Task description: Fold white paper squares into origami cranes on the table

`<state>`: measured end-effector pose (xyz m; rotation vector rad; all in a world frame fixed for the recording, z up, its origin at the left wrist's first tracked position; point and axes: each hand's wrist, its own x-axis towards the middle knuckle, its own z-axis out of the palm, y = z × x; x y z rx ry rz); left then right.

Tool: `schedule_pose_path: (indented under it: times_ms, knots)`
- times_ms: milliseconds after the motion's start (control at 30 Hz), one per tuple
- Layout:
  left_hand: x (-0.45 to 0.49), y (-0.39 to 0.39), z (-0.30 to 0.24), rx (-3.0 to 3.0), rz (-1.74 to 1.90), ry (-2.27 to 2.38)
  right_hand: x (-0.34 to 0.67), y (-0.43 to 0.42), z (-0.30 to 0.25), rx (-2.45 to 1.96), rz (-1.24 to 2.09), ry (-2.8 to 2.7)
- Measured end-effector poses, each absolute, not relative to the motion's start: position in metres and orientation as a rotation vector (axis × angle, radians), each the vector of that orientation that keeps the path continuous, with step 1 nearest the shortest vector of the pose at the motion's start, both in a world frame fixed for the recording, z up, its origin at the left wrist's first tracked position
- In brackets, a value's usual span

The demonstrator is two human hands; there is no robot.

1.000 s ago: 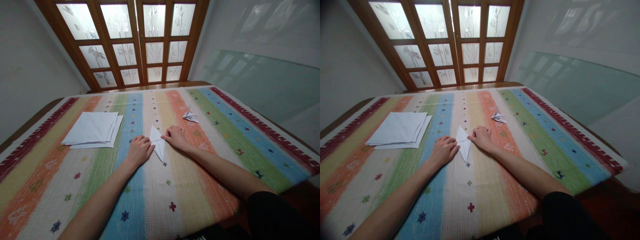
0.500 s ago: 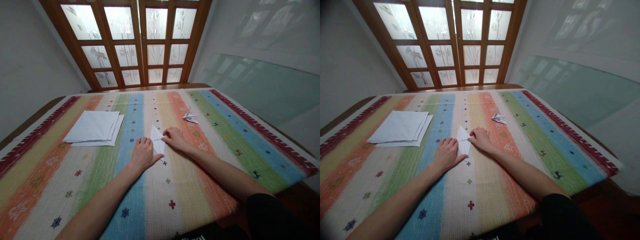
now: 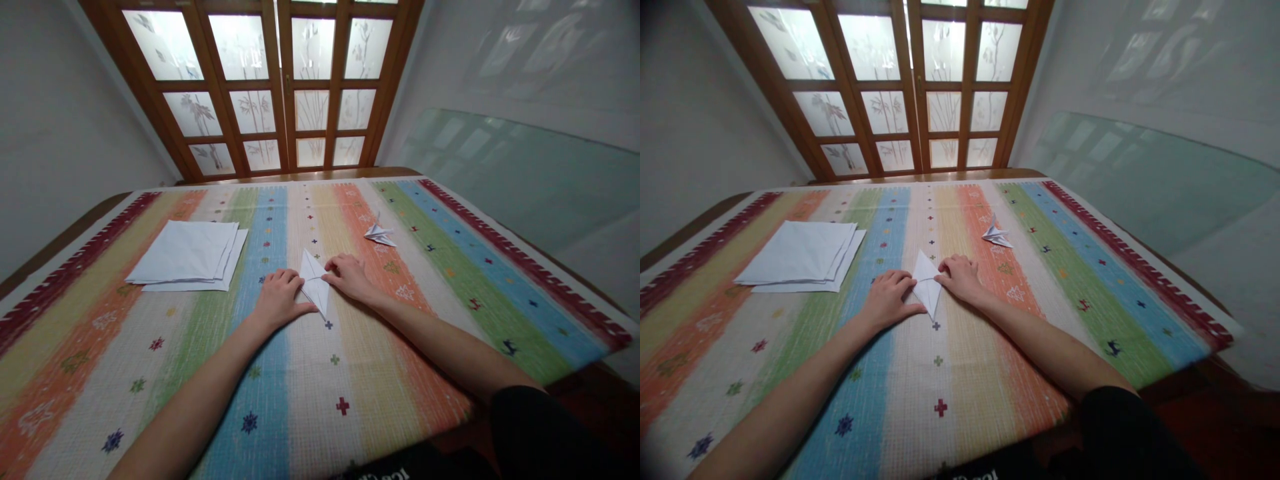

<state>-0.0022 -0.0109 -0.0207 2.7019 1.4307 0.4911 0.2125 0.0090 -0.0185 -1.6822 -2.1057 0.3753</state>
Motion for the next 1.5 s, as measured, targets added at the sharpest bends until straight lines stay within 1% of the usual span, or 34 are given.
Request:
schedule_pose_path:
  times_ms: [200, 433, 567, 733, 867, 933, 1267, 1500]
  knots:
    - [0.012, -0.021, -0.021, 2.651, 0.434, 1.464, 0.213, 0.008, -0.017, -1.697, 0.405, -2.101]
    - [0.015, -0.023, -0.024, 2.664, 0.100, 1.408, 0.213, 0.009, -0.017, -1.694, 0.410, -2.096]
    - [0.018, -0.025, -0.023, 2.655, 0.014, 1.406, 0.213, 0.008, -0.017, -1.699, 0.400, -2.088]
    - [0.020, -0.024, -0.022, 2.619, 0.034, 1.428, 0.213, 0.008, -0.020, -1.657, 0.374, -2.086]
    - [0.012, -0.018, -0.019, 2.625, -0.011, 1.220, 0.213, 0.008, -0.021, -1.664, 0.361, -2.081]
    - [0.009, -0.015, -0.019, 2.635, -0.018, 1.190, 0.214, 0.008, -0.020, -1.651, 0.365, -2.098]
    - [0.017, -0.021, -0.021, 2.620, -0.027, 1.390, 0.213, 0.007, -0.017, -1.676, 0.375, -2.122]
    - [0.019, -0.022, -0.017, 2.613, -0.032, 1.383, 0.213, 0.007, -0.018, -1.680, 0.370, -2.111]
